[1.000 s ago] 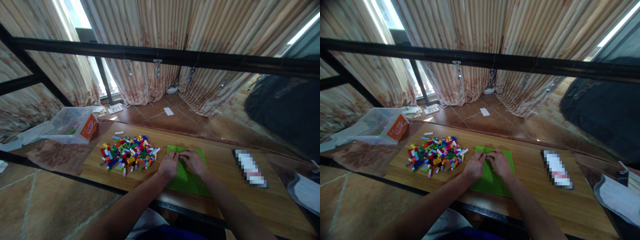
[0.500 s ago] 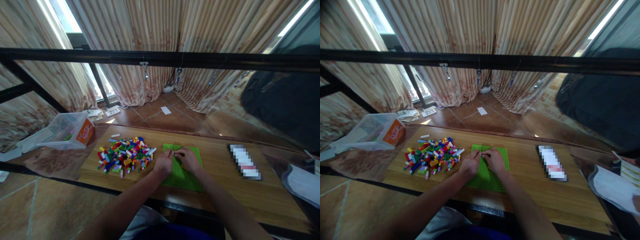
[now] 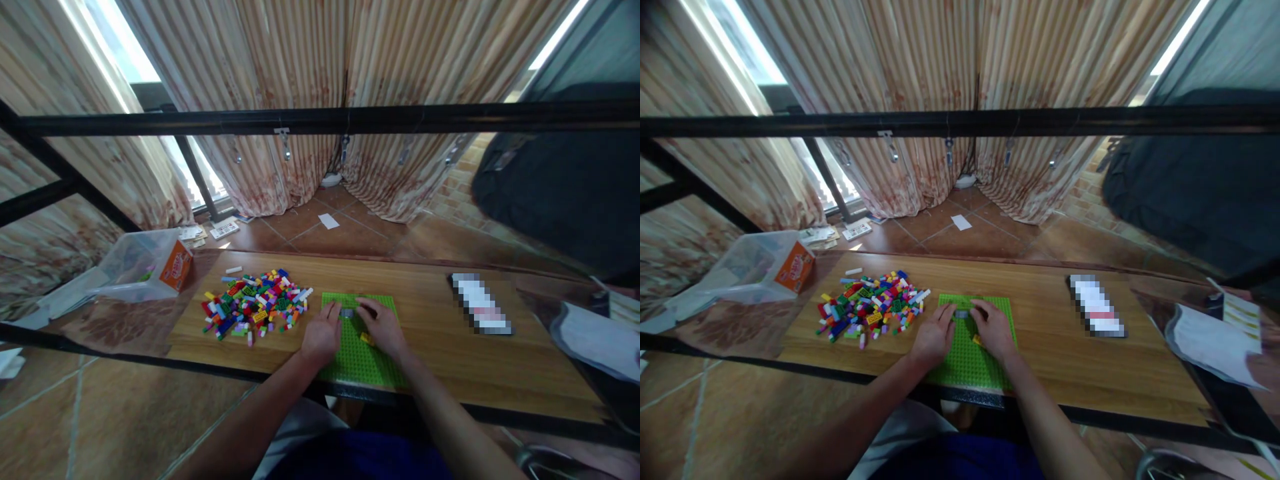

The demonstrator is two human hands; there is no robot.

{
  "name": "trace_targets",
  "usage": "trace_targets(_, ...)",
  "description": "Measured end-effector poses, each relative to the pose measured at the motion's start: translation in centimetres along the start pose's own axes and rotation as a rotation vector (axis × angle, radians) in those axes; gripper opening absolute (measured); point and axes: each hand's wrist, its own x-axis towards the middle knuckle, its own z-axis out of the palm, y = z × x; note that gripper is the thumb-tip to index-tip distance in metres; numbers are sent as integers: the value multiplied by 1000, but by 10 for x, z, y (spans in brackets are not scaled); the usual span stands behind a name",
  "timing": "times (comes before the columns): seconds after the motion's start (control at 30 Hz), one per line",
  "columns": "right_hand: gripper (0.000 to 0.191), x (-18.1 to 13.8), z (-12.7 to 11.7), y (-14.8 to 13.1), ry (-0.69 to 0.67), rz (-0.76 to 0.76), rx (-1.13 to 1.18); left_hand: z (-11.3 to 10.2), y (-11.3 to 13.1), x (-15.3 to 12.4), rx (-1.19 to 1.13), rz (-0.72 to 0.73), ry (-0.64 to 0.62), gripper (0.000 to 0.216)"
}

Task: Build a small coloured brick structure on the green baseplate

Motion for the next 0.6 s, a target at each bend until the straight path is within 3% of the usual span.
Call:
trace_targets(0.23, 27, 1, -3, -3, 12, 11, -17, -4, -3, 5, 48, 50, -123, 56)
trace_targets(0.6, 22, 8, 2, -5, -27, 117, -29, 2, 4, 7, 208, 144, -182, 51)
